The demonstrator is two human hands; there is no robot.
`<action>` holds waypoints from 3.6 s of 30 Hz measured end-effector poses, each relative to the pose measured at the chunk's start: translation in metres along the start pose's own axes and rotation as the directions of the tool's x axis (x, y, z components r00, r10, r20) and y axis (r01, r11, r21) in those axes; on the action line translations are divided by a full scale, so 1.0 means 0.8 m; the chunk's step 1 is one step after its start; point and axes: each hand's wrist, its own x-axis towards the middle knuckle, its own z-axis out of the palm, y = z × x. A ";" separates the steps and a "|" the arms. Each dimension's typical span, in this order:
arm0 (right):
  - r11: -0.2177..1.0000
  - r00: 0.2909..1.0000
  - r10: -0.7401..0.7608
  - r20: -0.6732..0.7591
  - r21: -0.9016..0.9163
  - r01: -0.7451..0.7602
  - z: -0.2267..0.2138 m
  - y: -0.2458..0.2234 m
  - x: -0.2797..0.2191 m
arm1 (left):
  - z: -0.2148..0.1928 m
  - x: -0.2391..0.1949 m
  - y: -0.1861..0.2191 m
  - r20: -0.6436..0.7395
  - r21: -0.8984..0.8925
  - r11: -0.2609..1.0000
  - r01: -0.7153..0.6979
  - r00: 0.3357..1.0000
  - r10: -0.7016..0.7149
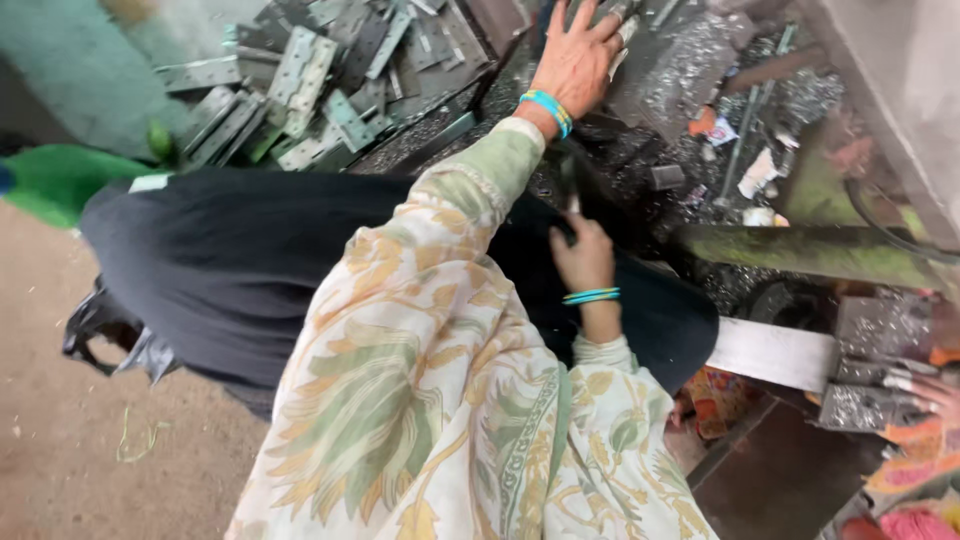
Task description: The person picks up metal plates and positions them inside a manual press machine one by one. They operate the machine lever by hand to punch the metal before placing the finished parts into a pile on the floor.
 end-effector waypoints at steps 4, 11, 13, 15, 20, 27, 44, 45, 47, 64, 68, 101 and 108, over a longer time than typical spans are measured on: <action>0.992 0.984 0.126 0.129 -0.003 -0.126 -0.059 -0.055 0.018 | -0.035 -0.062 -0.081 -0.206 -0.043 0.989 0.143 0.967 -0.149; 0.993 0.987 0.113 0.112 0.018 -0.116 -0.069 -0.077 0.021 | -0.013 -0.162 -0.278 -0.184 0.487 0.643 0.591 0.790 -0.585; 0.993 0.988 0.112 0.110 0.022 -0.115 -0.066 -0.073 0.020 | -0.008 -0.183 -0.303 -0.228 0.522 0.583 0.623 0.761 -0.608; 0.993 0.988 0.112 0.109 0.028 -0.116 -0.063 -0.070 0.022 | -0.007 -0.190 -0.310 -0.139 0.472 0.603 0.643 0.730 -0.669; 0.988 0.975 0.156 0.157 -0.035 -0.153 -0.061 -0.069 0.026 | 0.002 -0.184 -0.325 -0.156 0.357 0.624 0.696 0.703 -0.694; 0.986 0.978 0.160 0.136 0.030 -0.165 -0.062 -0.067 0.022 | 0.014 -0.203 -0.343 -0.099 0.270 0.652 0.708 0.694 -0.713; 0.971 0.955 0.240 0.172 -0.022 -0.240 -0.050 -0.049 0.017 | -0.049 -0.016 0.063 0.120 -0.159 0.967 -0.199 0.968 0.219; 0.968 0.952 0.248 0.180 -0.026 -0.248 -0.050 -0.047 0.019 | -0.045 -0.016 0.069 0.154 -0.154 0.969 -0.192 0.964 0.215; 0.973 0.958 0.229 0.172 -0.011 -0.231 -0.050 -0.045 0.021 | -0.043 -0.026 0.077 0.236 -0.140 0.975 -0.173 0.950 0.202; 0.981 0.979 0.174 0.104 -0.100 -0.164 0.006 -0.019 0.002 | 0.006 -0.011 0.032 0.241 0.117 0.992 -0.047 0.970 0.018; 0.974 0.969 0.226 0.100 -0.023 -0.225 0.045 -0.014 -0.024 | -0.001 -0.018 0.026 0.225 0.076 0.997 -0.019 0.974 0.002; 0.978 0.971 0.208 0.115 0.001 -0.210 0.045 -0.017 -0.017 | 0.060 0.031 0.017 0.207 0.086 0.995 -0.054 0.978 0.035; 0.990 0.993 0.087 0.077 -0.115 -0.078 -0.016 0.008 0.025 | 0.078 0.056 0.025 0.247 0.131 0.991 -0.022 0.969 -0.011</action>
